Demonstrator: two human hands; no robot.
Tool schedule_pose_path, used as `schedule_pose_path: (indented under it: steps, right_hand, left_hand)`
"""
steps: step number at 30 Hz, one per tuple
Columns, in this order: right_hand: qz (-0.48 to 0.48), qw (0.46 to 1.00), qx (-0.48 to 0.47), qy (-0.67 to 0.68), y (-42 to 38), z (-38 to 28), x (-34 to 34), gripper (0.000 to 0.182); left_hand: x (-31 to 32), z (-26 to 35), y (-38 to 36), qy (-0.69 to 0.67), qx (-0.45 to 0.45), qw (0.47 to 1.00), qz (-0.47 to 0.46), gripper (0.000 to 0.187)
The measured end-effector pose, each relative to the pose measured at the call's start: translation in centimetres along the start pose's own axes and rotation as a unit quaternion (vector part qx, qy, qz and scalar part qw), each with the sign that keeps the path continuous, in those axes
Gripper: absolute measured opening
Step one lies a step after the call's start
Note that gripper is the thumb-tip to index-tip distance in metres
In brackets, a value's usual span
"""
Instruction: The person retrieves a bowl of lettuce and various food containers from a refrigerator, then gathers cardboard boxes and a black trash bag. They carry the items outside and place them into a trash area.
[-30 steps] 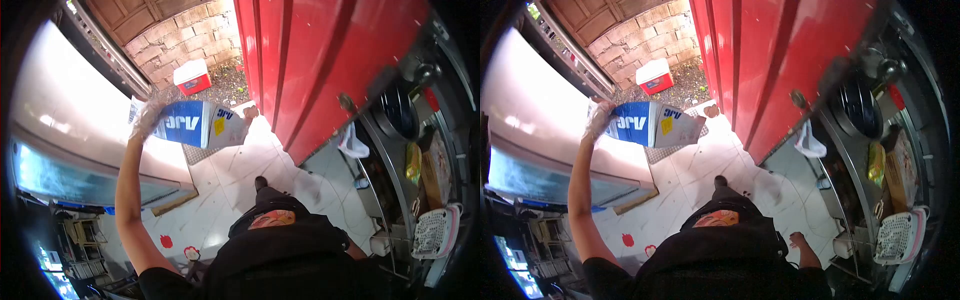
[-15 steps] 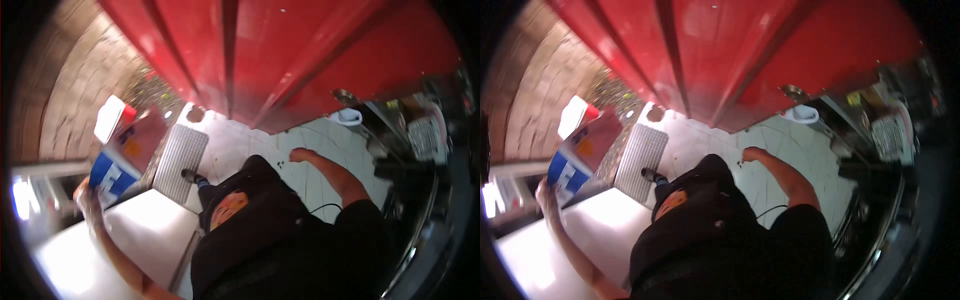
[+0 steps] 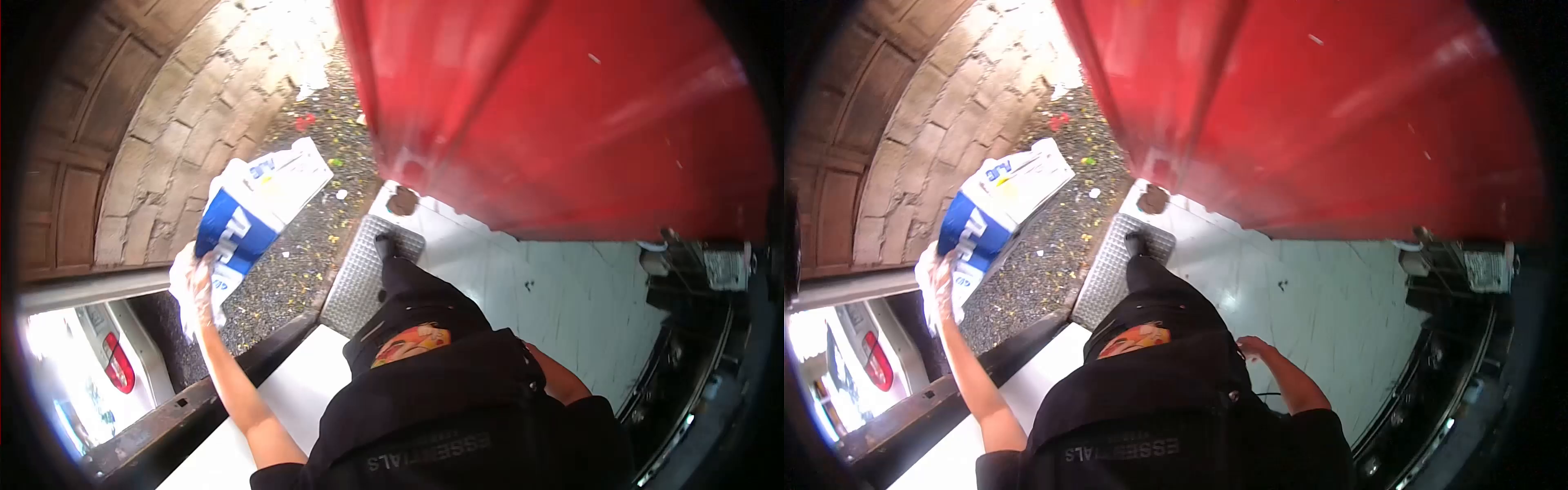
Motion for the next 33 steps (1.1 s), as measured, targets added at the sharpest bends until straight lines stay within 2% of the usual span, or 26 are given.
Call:
schedule_pose_path:
  steps: [1,2,3,5,7,8,11,14,17,19,20,21,23,24,25,26,27,28,29,30,31,33]
  right_hand:
    - [0.014,1.0,-0.018,-0.01,1.8,0.2,1.4,0.031]
    - [0.067,0.997,-0.006,0.029,4.1,0.2,1.1,0.03]
    - [0.114,0.991,0.01,0.068,5.4,-0.4,-0.3,0.028]
    - [0.143,0.985,-0.019,0.095,7.2,-3.5,-1.3,0.025]
    - [0.245,0.954,-0.02,0.172,8.3,-6.3,-4.5,0.023]
    - [0.287,0.955,-0.057,0.054,11.2,-7.1,-5.4,0.023]
    - [0.339,0.923,-0.113,0.144,25.2,-3.8,-5.7,0.026]
    - [0.359,0.919,-0.16,-0.021,18.3,-14.6,-8.8,0.029]
    - [0.38,0.907,-0.182,0.024,19.3,-17.0,-9.2,0.033]
    - [0.378,0.914,-0.148,0.016,20.7,-17.3,-7.0,0.035]
    - [0.38,0.905,-0.191,-0.011,24.6,-16.0,-5.1,0.036]
    - [0.382,0.894,-0.232,-0.038,28.6,-14.8,-3.4,0.037]
    - [0.377,0.915,-0.114,0.09,27.3,-15.6,-0.8,0.038]
    - [0.328,0.895,-0.217,0.212,35.3,-12.1,2.2,0.038]
    - [0.529,0.747,-0.385,0.12,28.4,-16.0,3.3,0.038]
    - [0.535,0.746,-0.378,0.116,29.6,-16.6,5.0,0.038]
    - [0.487,0.81,-0.296,0.139,32.8,-16.7,6.7,0.038]
    - [0.415,0.877,-0.18,0.166,36.5,-16.5,8.7,0.037]
    - [0.367,0.905,-0.113,0.184,38.5,-17.6,10.0,0.037]
    - [0.338,0.917,-0.078,0.196,39.8,-19.2,10.8,0.037]
    - [0.32,0.922,-0.066,0.207,41.6,-20.9,11.4,0.037]
    - [0.301,0.924,-0.051,0.229,46.6,-25.8,12.5,0.037]
  left_hand:
    - [0.2,-0.9,-3.0,-0.038,0.003,0.999,0.026,0.024]
    - [0.4,-1.2,-4.0,-0.021,-0.019,0.999,0.029,0.025]
    - [0.4,-1.6,-3.9,-0.004,-0.044,0.999,0.026,0.026]
    - [2.4,-4.7,-3.8,-0.023,-0.026,0.998,0.046,0.025]
    - [3.8,-6.2,-3.6,-0.027,-0.02,0.998,0.049,0.023]
    - [4.4,-7.3,-3.5,-0.011,0.007,0.996,0.089,0.022]
    - [5.6,-8.8,-4.2,-0.051,0.045,0.99,0.121,0.02]
    - [7.9,-11.6,-4.1,-0.12,0.008,0.985,0.127,0.024]
    - [10.5,-13.9,-3.7,-0.187,-0.083,0.976,0.079,0.026]
    - [12.8,-15.2,-2.2,-0.044,0.068,0.988,0.131,0.02]
    - [10.3,-11.5,-2.9,-0.083,0.043,0.989,0.112,0.019]
    - [10.8,-12.2,-2.5,-0.09,0.051,0.988,0.118,0.019]
    - [12.3,-12.7,-1.3,-0.061,0.131,0.979,0.143,0.02]
    - [13.0,-12.8,-0.5,-0.081,0.113,0.984,0.113,0.022]
    - [14.7,-14.2,0.4,-0.089,0.128,0.982,0.111,0.022]
    - [16.7,-15.8,1.4,-0.081,0.172,0.973,0.134,0.024]
    - [18.2,-16.5,2.6,-0.075,0.221,0.958,0.166,0.026]
    - [17.9,-16.4,1.3,-0.062,0.319,0.896,0.302,0.031]
    - [19.7,-17.4,3.3,-0.118,0.283,0.929,0.209,0.036]
    - [21.1,-17.4,4.6,-0.132,0.264,0.94,0.169,0.036]
    - [21.9,-16.5,5.7,-0.145,0.266,0.935,0.187,0.03]
    - [26.4,-18.4,7.2,-0.139,0.324,0.9,0.255,0.027]
Point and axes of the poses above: each hand's wrist, its own y-axis towards the middle knuckle, its own x-axis out of the palm, z = x × y, the point moved 9 cm from there along y, towards the middle knuckle, and after that the axes turned 9 degrees about z, right-handed, at the moved point
